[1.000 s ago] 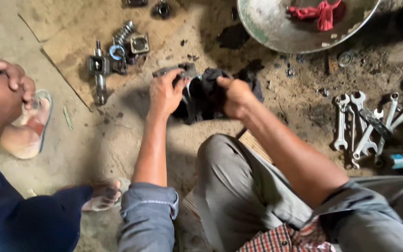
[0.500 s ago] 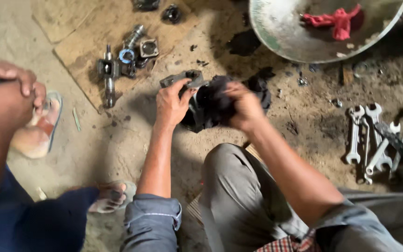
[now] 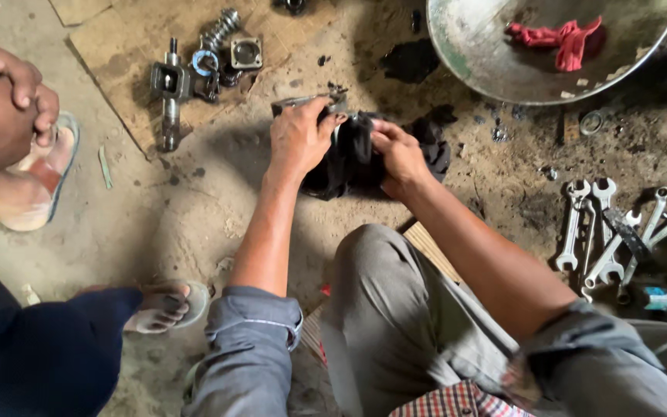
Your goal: The person cleans a mechanical engine component using a black cloth and liquid from a plastic bottle while sitting on the floor. They wipe the interior surfaces of the part and handle various wrenches and metal components.
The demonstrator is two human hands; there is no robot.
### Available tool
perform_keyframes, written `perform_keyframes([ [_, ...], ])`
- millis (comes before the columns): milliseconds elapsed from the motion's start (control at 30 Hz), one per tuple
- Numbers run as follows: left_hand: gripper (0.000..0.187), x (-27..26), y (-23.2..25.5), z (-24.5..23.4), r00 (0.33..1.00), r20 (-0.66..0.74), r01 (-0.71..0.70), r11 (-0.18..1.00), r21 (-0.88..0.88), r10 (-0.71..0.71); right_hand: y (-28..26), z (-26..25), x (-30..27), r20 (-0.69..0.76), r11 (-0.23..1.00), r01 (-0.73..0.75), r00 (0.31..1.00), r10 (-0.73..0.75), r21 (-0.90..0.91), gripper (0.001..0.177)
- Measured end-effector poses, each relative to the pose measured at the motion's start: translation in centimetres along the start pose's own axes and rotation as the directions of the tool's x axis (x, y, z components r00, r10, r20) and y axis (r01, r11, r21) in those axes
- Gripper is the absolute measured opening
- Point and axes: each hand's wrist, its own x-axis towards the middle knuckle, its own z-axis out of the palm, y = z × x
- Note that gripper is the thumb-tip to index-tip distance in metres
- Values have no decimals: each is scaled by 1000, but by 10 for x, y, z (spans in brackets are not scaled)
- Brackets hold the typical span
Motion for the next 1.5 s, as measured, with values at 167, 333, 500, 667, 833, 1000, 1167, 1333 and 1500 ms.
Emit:
perform_keyframes([
  [167, 32, 4, -1, 5, 996, -44, -75, 997, -11, 74, 10, 14, -5, 294, 965, -250, 931, 217, 81, 47],
  [333, 30, 7, 4, 5, 999, 0, -36, 999, -11, 36, 9, -9, 16, 421, 808, 138, 895, 146, -573, 73],
  [500, 29, 11, 12, 8, 999, 26, -41, 999, 8, 41, -6, -18, 21, 801, 40, 801, 599, -24, -598, 75],
  [667, 30, 16, 16, 9, 993, 118, 24, 999, 31, -28, -23, -6, 11, 450, -382, 491, 871, 198, -783, 76],
  [833, 30, 26, 25, 10, 993, 116, 0, 996, 86, -10, -42, 8, 5, 357, -559, 457, 889, 286, -692, 73],
  [1000, 32, 26, 27, 11, 993, 114, -8, 999, 51, 3, -36, 4, 4, 377, -726, 459, 880, 290, -512, 47],
  [1167, 33, 29, 29, 11, 991, 134, -1, 996, 94, -12, -13, -17, 16, 549, -779, 455, 818, 173, -432, 51],
  [1333, 32, 27, 25, 10, 990, 140, 19, 997, 77, -30, 8, -29, 22, 567, -833, 376, 818, 93, -406, 58],
  [1500, 31, 27, 26, 12, 994, 114, -6, 997, 82, -4, 24, -34, 33, 565, -911, 222, 825, -14, -347, 74],
])
